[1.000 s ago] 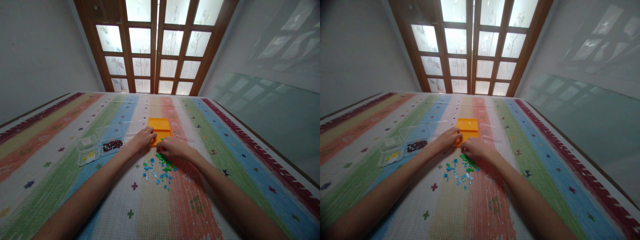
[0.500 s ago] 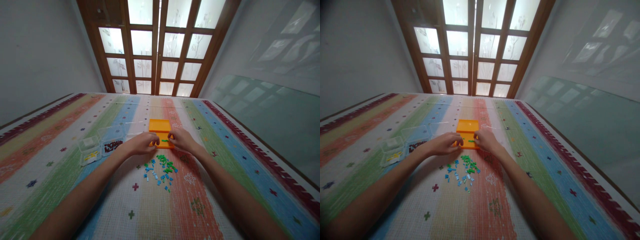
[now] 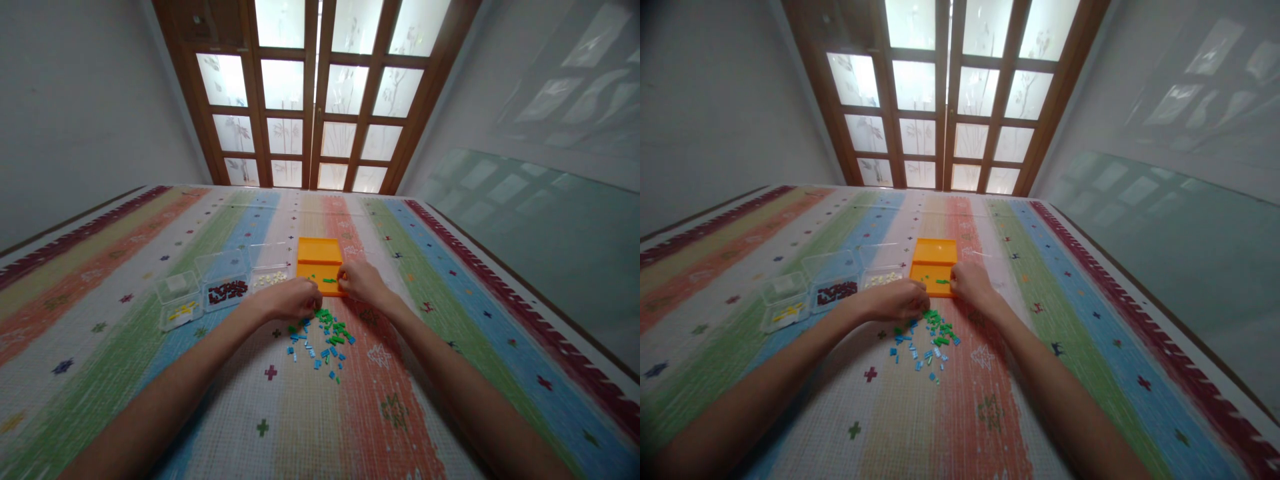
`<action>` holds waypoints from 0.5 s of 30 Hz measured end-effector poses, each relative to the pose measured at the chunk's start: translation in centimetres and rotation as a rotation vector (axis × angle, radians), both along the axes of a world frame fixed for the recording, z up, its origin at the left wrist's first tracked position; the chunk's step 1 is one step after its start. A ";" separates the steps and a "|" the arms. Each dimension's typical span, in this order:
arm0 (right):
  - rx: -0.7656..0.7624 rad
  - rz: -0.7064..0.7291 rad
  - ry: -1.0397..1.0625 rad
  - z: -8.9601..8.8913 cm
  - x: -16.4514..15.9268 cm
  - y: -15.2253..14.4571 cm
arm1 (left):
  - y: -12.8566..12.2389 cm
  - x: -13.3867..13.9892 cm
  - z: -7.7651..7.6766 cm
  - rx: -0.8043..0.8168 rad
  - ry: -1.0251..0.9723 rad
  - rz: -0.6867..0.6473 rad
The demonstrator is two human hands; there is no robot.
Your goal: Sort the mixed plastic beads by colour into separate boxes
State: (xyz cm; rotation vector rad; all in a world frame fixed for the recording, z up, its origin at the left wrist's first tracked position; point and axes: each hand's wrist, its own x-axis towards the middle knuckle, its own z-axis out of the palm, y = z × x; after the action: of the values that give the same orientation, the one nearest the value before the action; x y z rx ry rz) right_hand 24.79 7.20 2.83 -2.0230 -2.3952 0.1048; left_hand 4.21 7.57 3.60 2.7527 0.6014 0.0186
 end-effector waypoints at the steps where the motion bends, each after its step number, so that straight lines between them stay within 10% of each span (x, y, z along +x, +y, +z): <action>1: -0.002 0.012 0.007 0.0 0.0 0.0 | 0.0 0.1 -0.1 0.005 0.000 -0.002; 15: -0.088 0.318 0.184 3.5 -0.2 -1.2 | 1.2 -1.0 0.3 0.062 -0.191 0.132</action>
State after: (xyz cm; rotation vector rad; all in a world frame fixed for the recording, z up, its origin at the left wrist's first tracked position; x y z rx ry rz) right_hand 24.58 5.95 6.35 -1.5634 -2.6070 0.3856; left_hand 3.19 8.75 3.91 2.7232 0.7387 0.3313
